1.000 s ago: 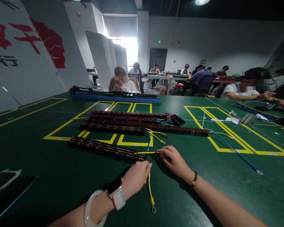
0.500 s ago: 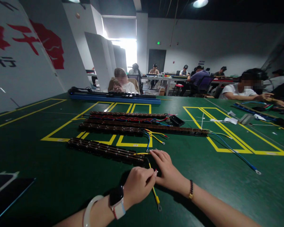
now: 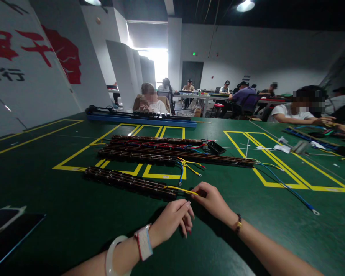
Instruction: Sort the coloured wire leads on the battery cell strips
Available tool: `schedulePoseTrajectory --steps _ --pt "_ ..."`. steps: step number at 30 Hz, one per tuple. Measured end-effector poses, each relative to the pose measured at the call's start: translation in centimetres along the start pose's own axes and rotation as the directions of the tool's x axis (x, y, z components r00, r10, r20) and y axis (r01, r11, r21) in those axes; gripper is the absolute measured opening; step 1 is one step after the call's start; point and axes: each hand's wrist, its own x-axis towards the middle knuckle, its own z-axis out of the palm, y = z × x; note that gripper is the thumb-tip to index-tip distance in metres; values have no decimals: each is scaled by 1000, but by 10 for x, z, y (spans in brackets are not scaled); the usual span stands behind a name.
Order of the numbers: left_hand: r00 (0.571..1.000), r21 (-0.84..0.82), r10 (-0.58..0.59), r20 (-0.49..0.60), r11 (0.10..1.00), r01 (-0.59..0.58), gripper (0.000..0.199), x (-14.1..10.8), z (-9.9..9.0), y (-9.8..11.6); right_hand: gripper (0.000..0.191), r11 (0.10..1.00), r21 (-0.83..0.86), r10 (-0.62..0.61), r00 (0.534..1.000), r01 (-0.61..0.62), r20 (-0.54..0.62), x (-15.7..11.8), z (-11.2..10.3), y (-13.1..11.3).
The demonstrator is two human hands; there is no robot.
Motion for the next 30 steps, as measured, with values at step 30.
schedulePoseTrajectory --steps 30 --pt "999 -745 -34 -18 667 9 19 5 4 -3 8 757 -586 -149 950 288 275 -13 -9 -52"
